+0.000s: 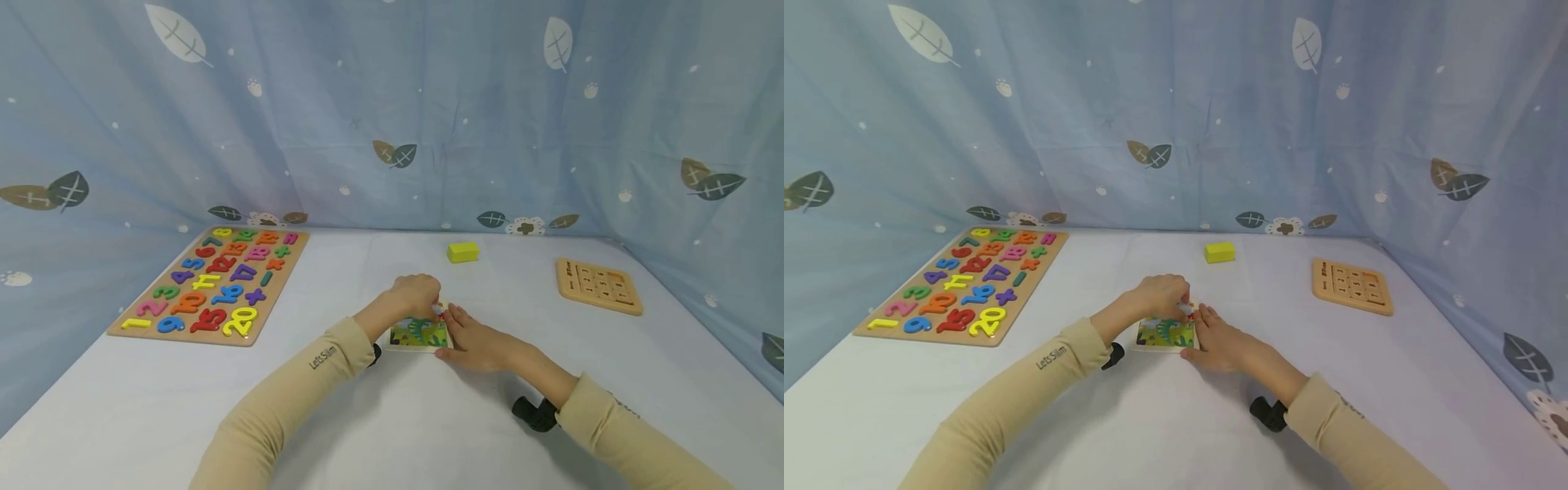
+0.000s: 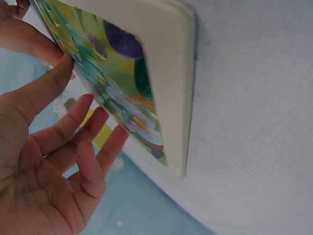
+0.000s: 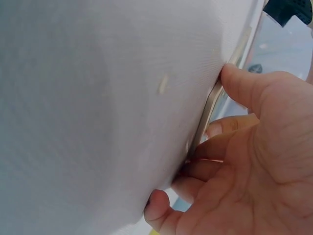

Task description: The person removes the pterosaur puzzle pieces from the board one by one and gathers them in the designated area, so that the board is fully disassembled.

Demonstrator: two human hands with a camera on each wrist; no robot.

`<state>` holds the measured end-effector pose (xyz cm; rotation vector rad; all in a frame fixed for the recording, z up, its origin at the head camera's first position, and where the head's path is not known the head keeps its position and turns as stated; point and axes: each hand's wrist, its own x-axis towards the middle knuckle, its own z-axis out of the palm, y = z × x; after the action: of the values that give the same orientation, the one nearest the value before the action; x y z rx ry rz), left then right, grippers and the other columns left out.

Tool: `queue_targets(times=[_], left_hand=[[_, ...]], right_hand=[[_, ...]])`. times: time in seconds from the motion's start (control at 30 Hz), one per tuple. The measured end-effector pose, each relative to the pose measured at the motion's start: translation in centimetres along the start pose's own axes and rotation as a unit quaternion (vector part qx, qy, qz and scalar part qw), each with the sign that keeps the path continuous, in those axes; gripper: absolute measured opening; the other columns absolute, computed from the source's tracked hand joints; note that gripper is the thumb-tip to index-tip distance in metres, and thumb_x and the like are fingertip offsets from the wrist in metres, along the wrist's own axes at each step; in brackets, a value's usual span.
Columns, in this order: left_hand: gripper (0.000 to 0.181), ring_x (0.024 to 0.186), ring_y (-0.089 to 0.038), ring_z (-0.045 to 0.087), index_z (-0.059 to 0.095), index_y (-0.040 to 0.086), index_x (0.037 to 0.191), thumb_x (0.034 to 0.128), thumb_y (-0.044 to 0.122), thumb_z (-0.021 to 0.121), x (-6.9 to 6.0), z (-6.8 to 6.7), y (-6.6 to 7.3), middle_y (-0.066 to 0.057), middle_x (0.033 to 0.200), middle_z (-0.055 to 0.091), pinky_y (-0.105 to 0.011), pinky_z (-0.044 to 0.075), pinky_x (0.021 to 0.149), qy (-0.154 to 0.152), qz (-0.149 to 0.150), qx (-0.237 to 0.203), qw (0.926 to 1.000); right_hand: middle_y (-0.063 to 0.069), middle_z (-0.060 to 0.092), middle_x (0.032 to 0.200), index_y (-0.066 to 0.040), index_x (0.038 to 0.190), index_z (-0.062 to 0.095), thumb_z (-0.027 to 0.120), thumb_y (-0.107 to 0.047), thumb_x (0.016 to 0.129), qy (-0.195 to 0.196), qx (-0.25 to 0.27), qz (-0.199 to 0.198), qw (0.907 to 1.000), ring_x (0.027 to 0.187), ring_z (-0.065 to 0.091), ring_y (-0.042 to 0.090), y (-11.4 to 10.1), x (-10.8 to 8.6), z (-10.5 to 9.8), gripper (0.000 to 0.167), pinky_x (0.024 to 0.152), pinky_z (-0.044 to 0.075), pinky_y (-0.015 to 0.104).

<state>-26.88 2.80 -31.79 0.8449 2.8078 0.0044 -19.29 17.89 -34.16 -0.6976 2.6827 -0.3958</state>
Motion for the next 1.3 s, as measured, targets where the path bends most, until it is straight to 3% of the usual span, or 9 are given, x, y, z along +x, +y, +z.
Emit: queue_targets(times=[0.4,0.7,0.87,1.0,1.13,1.3], left_hand=[[0.033,0.093,-0.015,0.061,0.066,0.014,0.103,0.0826,0.039,0.075,-0.07,-0.17,-0.21,0.002,0.107,0.066,-0.035,0.052,0.082,0.005,0.006,-0.005,1.0],[0.034,0.1,-0.016,0.059,0.067,0.014,0.105,0.0815,0.037,0.076,0.14,-0.48,-0.24,0.002,0.11,0.064,-0.038,0.051,0.088,-0.008,0.0,-0.018,0.9998],[0.029,0.095,-0.014,0.059,0.068,0.013,0.095,0.0797,0.034,0.079,0.01,-0.37,-0.13,0.001,0.103,0.063,-0.036,0.052,0.082,0.015,0.013,-0.019,0.9996],[0.029,0.095,-0.016,0.061,0.069,0.011,0.097,0.0793,0.031,0.079,0.13,-0.26,-0.24,-0.001,0.103,0.066,-0.032,0.053,0.079,0.025,0.017,-0.04,0.9987],[0.031,0.095,-0.015,0.06,0.068,0.01,0.099,0.0794,0.031,0.079,0.5,-0.27,-0.49,-0.002,0.104,0.065,-0.031,0.052,0.081,0.012,0.017,-0.053,0.9984],[0.035,0.08,-0.014,0.061,0.063,0.008,0.106,0.0817,0.029,0.077,0.78,-0.38,-0.67,-0.004,0.105,0.064,-0.026,0.051,0.074,-0.031,0.012,-0.067,0.9972]], right_hand=[[0.029,0.006,0.157,0.015,0.146,0.017,0.044,-0.041,0.101,-0.006,0.019,0.009,0.9998,0.147,0.005,0.043,0.05,-0.02,-0.26,0.076,0.117,0.017,0.054],[0.03,0.007,0.157,0.015,0.146,0.018,0.046,-0.039,0.101,0.0,0.022,0.007,0.9997,0.146,0.006,0.043,0.05,0.0,-0.28,0.076,0.116,0.018,0.054],[0.03,0.008,0.157,0.015,0.146,0.019,0.046,-0.039,0.101,0.001,0.015,0.006,0.9999,0.146,0.007,0.044,0.12,0.05,-0.28,0.075,0.116,0.019,0.054],[0.03,0.008,0.157,0.015,0.146,0.018,0.046,-0.039,0.101,0.002,0.011,0.01,0.9999,0.146,0.008,0.044,0.11,0.04,-0.45,0.075,0.116,0.019,0.054],[0.03,0.007,0.157,0.014,0.146,0.018,0.046,-0.038,0.101,0.002,0.016,0.013,0.9998,0.147,0.007,0.043,0.08,0.06,-0.43,0.075,0.116,0.018,0.054],[0.031,0.006,0.156,0.015,0.146,0.017,0.045,-0.039,0.101,0.0,0.022,0.009,0.9997,0.146,0.006,0.044,-0.17,0.0,-0.29,0.075,0.116,0.018,0.054]])
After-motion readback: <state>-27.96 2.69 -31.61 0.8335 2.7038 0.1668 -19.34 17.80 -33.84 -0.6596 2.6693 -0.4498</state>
